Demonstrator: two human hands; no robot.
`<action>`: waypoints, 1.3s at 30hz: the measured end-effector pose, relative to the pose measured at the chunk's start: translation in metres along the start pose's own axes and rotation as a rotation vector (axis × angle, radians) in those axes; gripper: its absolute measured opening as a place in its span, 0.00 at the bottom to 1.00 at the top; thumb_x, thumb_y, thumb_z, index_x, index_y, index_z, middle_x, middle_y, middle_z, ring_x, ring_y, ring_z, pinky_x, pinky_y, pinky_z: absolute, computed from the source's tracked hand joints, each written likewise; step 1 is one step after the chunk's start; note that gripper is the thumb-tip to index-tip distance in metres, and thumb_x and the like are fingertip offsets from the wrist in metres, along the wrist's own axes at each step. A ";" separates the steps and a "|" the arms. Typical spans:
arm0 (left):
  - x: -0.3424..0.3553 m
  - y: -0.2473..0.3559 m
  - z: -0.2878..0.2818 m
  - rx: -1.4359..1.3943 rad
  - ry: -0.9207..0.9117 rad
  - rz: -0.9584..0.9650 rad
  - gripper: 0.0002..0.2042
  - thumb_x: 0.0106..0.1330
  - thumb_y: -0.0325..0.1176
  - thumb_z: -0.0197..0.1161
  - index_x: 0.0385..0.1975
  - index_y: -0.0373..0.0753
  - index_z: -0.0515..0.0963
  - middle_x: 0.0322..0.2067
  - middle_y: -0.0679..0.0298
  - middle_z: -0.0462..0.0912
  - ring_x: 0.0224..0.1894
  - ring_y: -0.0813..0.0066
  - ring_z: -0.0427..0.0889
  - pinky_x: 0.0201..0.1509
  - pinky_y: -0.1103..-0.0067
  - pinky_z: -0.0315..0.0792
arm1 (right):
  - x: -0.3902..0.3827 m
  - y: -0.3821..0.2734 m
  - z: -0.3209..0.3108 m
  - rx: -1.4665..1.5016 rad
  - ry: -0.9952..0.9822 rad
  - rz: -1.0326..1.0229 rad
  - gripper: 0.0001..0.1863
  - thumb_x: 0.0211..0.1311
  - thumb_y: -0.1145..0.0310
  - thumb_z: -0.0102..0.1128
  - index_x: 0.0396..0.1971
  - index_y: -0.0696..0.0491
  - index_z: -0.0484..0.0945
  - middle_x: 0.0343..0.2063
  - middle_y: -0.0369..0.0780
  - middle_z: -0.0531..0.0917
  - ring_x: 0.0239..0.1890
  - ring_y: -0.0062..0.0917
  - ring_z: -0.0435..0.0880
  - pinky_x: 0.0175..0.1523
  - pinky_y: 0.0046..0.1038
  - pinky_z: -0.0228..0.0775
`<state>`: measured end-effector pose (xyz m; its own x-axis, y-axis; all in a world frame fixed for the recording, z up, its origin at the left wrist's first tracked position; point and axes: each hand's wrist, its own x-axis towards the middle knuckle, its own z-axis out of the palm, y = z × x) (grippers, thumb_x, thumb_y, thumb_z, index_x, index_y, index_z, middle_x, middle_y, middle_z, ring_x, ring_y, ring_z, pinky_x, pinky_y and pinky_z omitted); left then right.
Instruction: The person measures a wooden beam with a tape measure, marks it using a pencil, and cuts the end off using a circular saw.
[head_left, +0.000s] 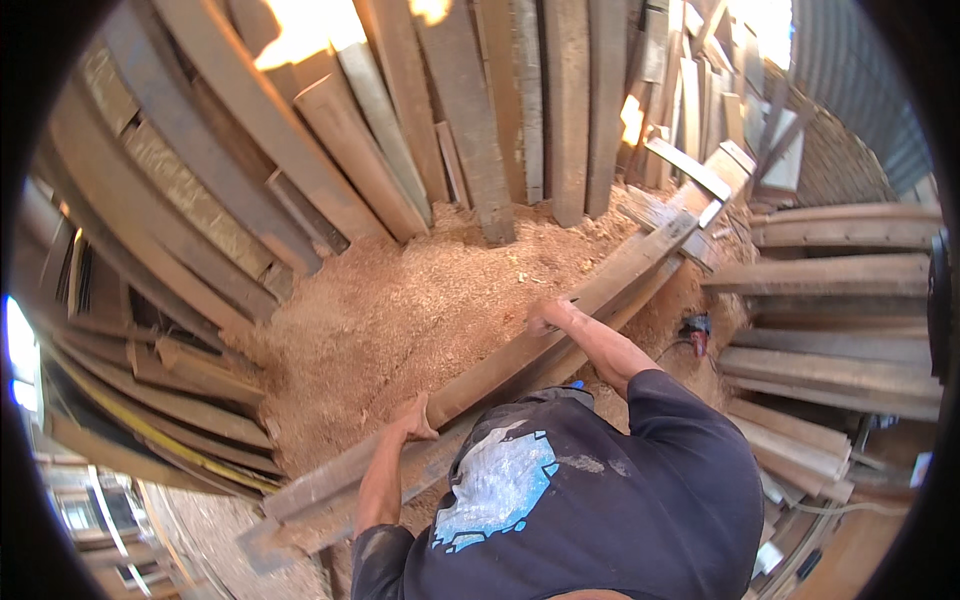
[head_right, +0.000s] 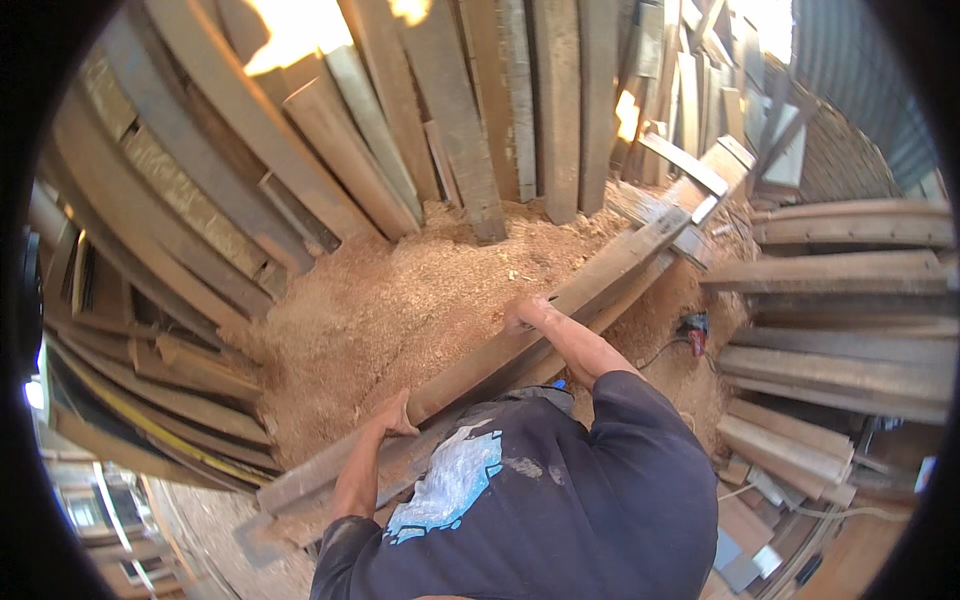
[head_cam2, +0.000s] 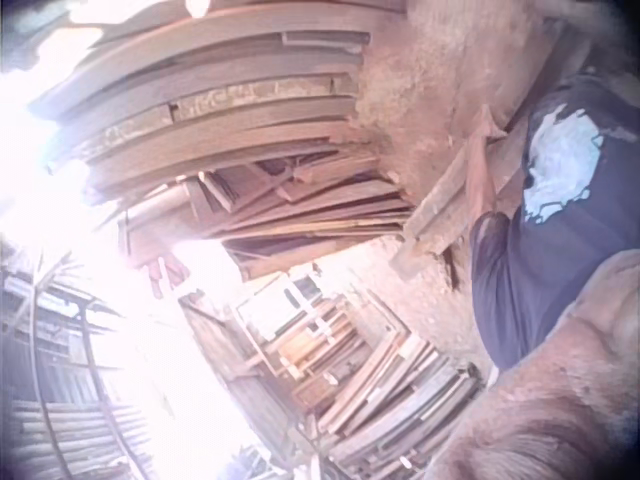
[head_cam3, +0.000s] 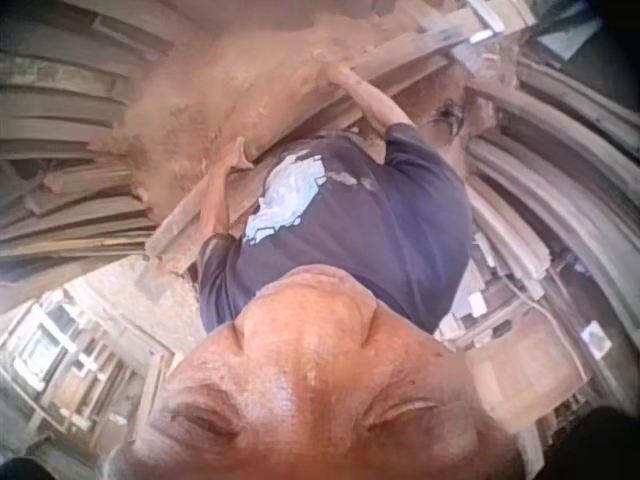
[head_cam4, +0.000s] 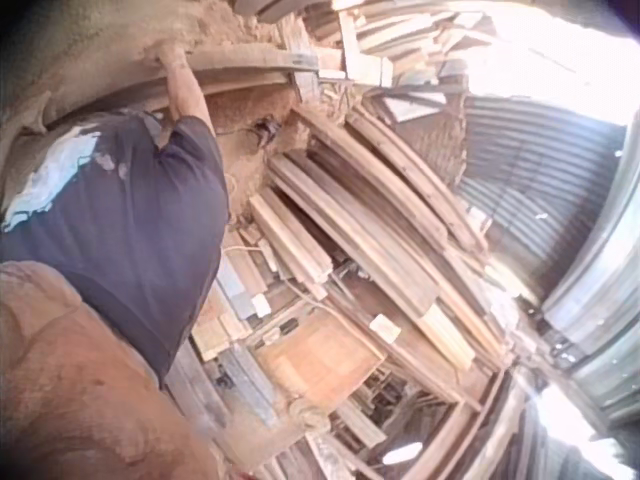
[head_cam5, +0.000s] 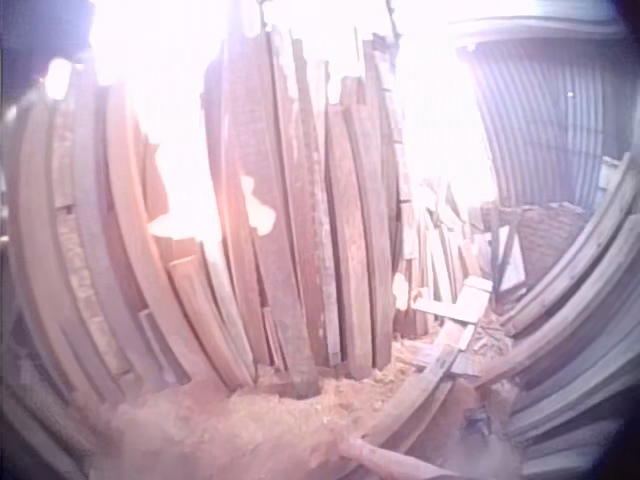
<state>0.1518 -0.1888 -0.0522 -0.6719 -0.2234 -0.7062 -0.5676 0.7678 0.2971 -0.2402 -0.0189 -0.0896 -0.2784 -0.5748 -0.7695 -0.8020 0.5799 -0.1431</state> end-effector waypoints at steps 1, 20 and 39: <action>0.006 0.010 -0.006 0.010 -0.054 0.051 0.48 0.35 0.50 0.81 0.59 0.39 0.66 0.56 0.46 0.77 0.60 0.45 0.76 0.64 0.60 0.71 | 0.010 0.019 0.017 0.051 -0.037 -0.004 0.23 0.41 0.64 0.64 0.44 0.45 0.88 0.48 0.41 0.87 0.52 0.35 0.86 0.51 0.49 0.75; 0.005 -0.013 0.003 -0.269 -0.059 -0.079 0.51 0.53 0.65 0.68 0.73 0.39 0.59 0.67 0.43 0.68 0.70 0.48 0.66 0.73 0.62 0.61 | -0.067 -0.057 0.000 0.103 0.148 0.045 0.21 0.46 0.67 0.62 0.43 0.54 0.87 0.47 0.48 0.87 0.54 0.41 0.85 0.54 0.41 0.78; -0.056 0.026 0.132 -0.331 1.005 -0.485 0.39 0.62 0.53 0.65 0.72 0.47 0.61 0.74 0.38 0.47 0.76 0.38 0.44 0.78 0.50 0.41 | 0.020 -0.071 -0.008 1.214 -0.254 -0.153 0.25 0.64 0.44 0.61 0.48 0.50 0.80 0.31 0.42 0.87 0.27 0.26 0.85 0.27 0.29 0.77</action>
<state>0.2376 -0.0777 -0.0896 -0.3404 -0.9403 -0.0079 -0.8655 0.3100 0.3935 -0.1928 -0.0765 -0.0903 -0.0071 -0.6344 -0.7730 0.2254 0.7521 -0.6193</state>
